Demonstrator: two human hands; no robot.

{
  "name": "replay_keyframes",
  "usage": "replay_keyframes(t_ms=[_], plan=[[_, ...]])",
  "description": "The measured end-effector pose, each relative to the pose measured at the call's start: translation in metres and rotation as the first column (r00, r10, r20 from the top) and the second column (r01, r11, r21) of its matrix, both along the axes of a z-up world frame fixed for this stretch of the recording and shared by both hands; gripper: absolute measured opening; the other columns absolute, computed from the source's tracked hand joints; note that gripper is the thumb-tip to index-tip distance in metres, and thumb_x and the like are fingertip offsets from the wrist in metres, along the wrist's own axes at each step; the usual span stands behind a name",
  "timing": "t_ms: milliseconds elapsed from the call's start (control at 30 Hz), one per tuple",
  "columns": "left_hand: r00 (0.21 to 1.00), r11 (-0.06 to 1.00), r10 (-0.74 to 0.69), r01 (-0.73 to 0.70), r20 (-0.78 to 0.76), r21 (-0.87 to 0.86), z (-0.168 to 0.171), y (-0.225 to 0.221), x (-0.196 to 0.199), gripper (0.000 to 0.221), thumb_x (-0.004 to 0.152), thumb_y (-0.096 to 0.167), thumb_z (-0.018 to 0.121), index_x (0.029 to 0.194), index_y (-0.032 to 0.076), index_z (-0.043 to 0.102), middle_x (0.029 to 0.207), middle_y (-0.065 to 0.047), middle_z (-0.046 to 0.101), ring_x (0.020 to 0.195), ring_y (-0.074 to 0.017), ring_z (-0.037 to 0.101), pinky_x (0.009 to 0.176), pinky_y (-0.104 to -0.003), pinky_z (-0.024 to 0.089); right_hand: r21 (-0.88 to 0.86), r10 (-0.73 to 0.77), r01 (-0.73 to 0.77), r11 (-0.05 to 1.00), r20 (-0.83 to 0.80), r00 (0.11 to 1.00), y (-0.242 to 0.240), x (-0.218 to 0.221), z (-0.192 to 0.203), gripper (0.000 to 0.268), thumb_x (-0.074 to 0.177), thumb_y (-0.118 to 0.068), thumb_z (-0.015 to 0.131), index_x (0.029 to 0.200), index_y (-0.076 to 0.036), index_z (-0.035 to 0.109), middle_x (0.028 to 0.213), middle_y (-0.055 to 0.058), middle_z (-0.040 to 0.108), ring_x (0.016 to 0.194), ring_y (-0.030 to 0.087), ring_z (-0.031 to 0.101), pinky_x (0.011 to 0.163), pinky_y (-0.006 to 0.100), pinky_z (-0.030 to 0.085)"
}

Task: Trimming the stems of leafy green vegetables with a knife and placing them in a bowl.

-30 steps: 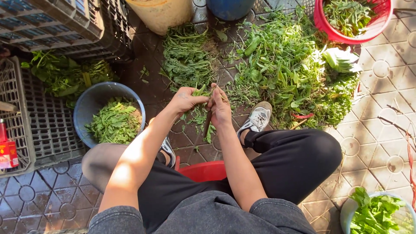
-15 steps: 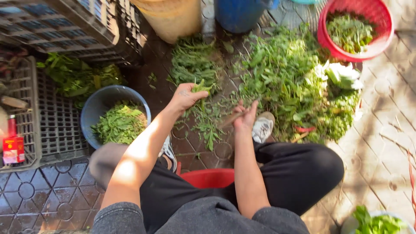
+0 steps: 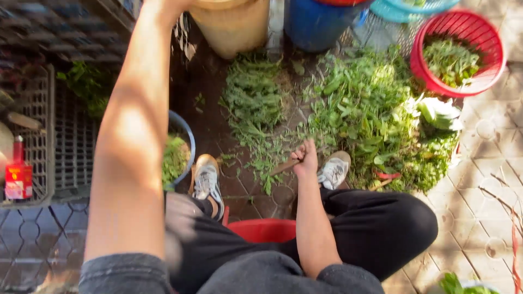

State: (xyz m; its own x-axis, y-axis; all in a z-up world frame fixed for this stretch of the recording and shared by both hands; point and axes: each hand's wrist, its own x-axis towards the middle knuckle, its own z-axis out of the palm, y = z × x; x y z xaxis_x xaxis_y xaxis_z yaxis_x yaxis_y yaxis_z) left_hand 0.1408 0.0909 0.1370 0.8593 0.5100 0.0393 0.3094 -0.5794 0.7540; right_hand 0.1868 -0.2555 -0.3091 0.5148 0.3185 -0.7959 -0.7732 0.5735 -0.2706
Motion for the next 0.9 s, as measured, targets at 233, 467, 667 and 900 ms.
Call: replay_keyframes(t_ms=[233, 467, 667, 900], plan=[[0.958, 0.960, -0.278, 0.275, 0.075, 0.046, -0.085, -0.083, -0.159, 0.043, 0.107, 0.027, 0.079, 0.135, -0.005, 0.074, 0.145, -0.022, 0.073, 0.117, -0.0324, 0.075, 0.108, -0.044, 0.057, -0.735, 0.626, -0.465, 0.493, -0.071, 0.777, -0.021, -0.058, -0.085, 0.058, 0.101, -0.010, 0.065, 0.159, -0.011, 0.060, 0.152, 0.006, 0.070, 0.051, 0.012, 0.052, 0.047, 0.028, 0.041], [0.978, 0.956, -0.054, 0.109, -0.201, 0.272, -0.131, -0.066, -0.235, 0.047, 0.112, 0.037, 0.073, 0.143, 0.002, 0.077, 0.125, -0.014, 0.080, 0.107, -0.0383, 0.074, 0.086, -0.050, 0.056, -0.896, 0.642, -0.413, 0.165, -0.220, 0.734, 0.011, -0.082, -0.078, 0.031, 0.104, -0.047, 0.068, 0.104, -0.016, 0.069, 0.103, 0.002, 0.072, 0.092, 0.021, 0.064, 0.087, 0.043, 0.052], [0.962, 0.946, -0.128, 0.192, -0.243, 0.262, -0.148, -0.069, -0.246, 0.059, 0.116, 0.049, 0.054, 0.148, 0.004, 0.073, 0.127, -0.020, 0.078, 0.106, -0.0446, 0.074, 0.085, -0.054, 0.057, -0.876, 0.896, -0.362, -0.320, -0.404, 0.184, 0.002, -0.063, -0.134, 0.030, 0.092, -0.045, 0.074, 0.096, -0.016, 0.069, 0.105, 0.011, 0.079, 0.097, 0.037, 0.073, 0.088, 0.051, 0.055], [0.880, 0.870, -0.119, 0.315, -0.459, 0.378, -0.209, -0.092, -0.170, 0.029, 0.103, 0.049, 0.071, 0.124, 0.030, 0.075, 0.105, 0.002, 0.076, 0.100, -0.0230, 0.079, 0.088, -0.043, 0.063, -0.518, 0.816, -0.651, 0.556, 0.189, 0.547, 0.025, -0.049, 0.046, 0.023, 0.100, -0.016, 0.081, 0.107, 0.003, 0.072, 0.074, -0.002, 0.050, 0.050, 0.006, 0.043, 0.050, 0.029, 0.048]])
